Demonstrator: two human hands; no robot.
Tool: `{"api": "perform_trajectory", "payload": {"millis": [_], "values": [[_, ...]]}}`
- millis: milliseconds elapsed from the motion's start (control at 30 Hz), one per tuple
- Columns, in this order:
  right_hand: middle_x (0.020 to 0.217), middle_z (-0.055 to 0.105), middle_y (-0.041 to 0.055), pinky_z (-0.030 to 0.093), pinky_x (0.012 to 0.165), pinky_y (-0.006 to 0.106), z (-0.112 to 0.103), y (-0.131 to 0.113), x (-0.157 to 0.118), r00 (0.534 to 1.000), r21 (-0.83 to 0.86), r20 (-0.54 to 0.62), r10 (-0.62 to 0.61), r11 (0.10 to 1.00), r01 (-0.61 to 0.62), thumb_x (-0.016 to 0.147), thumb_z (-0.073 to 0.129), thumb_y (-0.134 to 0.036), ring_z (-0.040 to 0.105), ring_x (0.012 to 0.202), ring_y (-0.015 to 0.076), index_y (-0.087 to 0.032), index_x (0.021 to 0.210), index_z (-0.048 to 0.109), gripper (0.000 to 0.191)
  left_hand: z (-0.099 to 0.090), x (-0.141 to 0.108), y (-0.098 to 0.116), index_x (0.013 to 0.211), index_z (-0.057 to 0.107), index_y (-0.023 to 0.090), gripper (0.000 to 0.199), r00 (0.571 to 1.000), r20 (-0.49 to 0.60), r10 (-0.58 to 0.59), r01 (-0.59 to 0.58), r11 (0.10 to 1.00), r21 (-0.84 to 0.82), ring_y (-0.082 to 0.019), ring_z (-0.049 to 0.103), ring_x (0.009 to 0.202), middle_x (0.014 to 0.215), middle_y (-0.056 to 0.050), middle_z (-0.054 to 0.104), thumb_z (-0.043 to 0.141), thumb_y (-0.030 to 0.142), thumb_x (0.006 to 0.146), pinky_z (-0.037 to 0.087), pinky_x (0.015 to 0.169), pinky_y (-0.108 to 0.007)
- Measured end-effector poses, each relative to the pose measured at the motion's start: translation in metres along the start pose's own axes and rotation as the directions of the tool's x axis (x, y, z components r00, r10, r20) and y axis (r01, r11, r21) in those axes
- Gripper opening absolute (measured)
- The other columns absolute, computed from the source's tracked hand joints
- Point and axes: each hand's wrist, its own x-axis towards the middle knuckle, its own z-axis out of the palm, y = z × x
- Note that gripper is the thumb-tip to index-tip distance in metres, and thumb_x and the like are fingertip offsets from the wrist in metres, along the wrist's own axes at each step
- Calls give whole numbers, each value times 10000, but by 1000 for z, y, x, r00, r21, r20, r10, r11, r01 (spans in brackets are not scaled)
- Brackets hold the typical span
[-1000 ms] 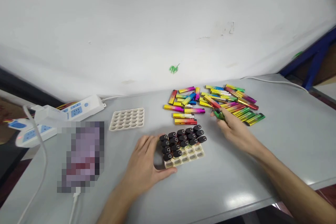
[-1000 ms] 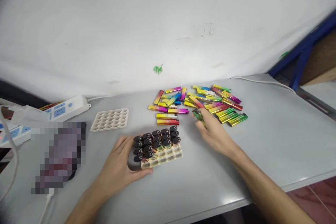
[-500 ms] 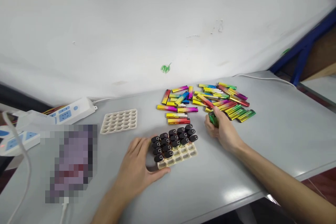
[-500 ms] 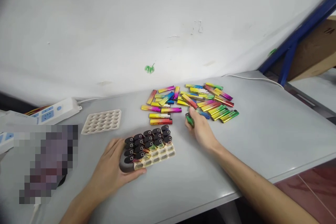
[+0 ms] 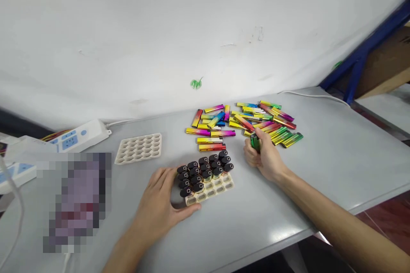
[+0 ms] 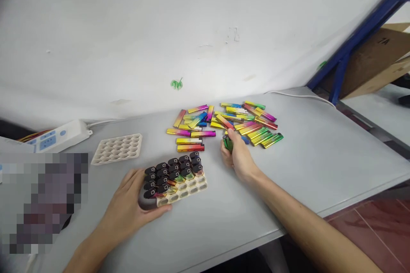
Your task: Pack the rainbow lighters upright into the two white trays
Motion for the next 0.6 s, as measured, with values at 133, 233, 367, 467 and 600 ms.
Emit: {"api": "perform_trajectory", "payload": {"millis": [133, 233, 367, 467, 600], "values": [[449, 164, -52, 82, 410, 280, 0, -1, 1, 1000, -19, 5, 5, 1000, -5, 914, 330, -640, 92, 415, 101, -239, 467, 297, 602, 0, 0, 1, 1320, 415, 240, 725, 1000, -17, 2, -2, 1000, 14, -288, 561, 1031, 1074, -61, 610, 759, 510, 742, 500, 809, -404], [450, 159, -51, 99, 397, 273, -1, -1, 3, 1000, -42, 2, 25, 999, -25, 925, 288, -563, 95, 410, 103, -241, 478, 269, 551, 0, 1, 1, 1323, 408, 239, 716, 1000, -15, 3, -3, 1000, 17, -285, 563, 1029, 1069, -63, 606, 750, 506, 754, 501, 804, -400], [454, 163, -53, 97, 391, 268, -2, 0, 4, 999, -61, 1, 35, 997, -35, 926, 272, -549, 95, 407, 103, -243, 499, 257, 526, -1, 0, 1, 1330, 400, 234, 724, 1000, -7, 2, -2, 1000, 17, -289, 562, 1030, 1074, -69, 609, 743, 516, 759, 501, 808, -409], [475, 149, -66, 103, 393, 262, -2, 3, 4, 1000, -79, 15, 17, 997, -15, 930, 282, -623, 94, 413, 98, -239, 526, 299, 558, -2, 0, 1, 1324, 412, 233, 713, 1000, -7, -3, 3, 1000, 2, -289, 561, 1036, 1081, -68, 616, 742, 515, 759, 500, 814, -405], [530, 299, -54, 228, 396, 253, -3, 4, 3, 994, -189, 49, -103, 976, 110, 934, 256, -678, 261, 423, 109, -227, 693, 487, 561, -2, 0, 2, 1284, 455, 235, 678, 1000, -19, -18, 18, 1000, -16, -290, 567, 1029, 1070, -61, 625, 750, 522, 745, 499, 807, -401]]}}
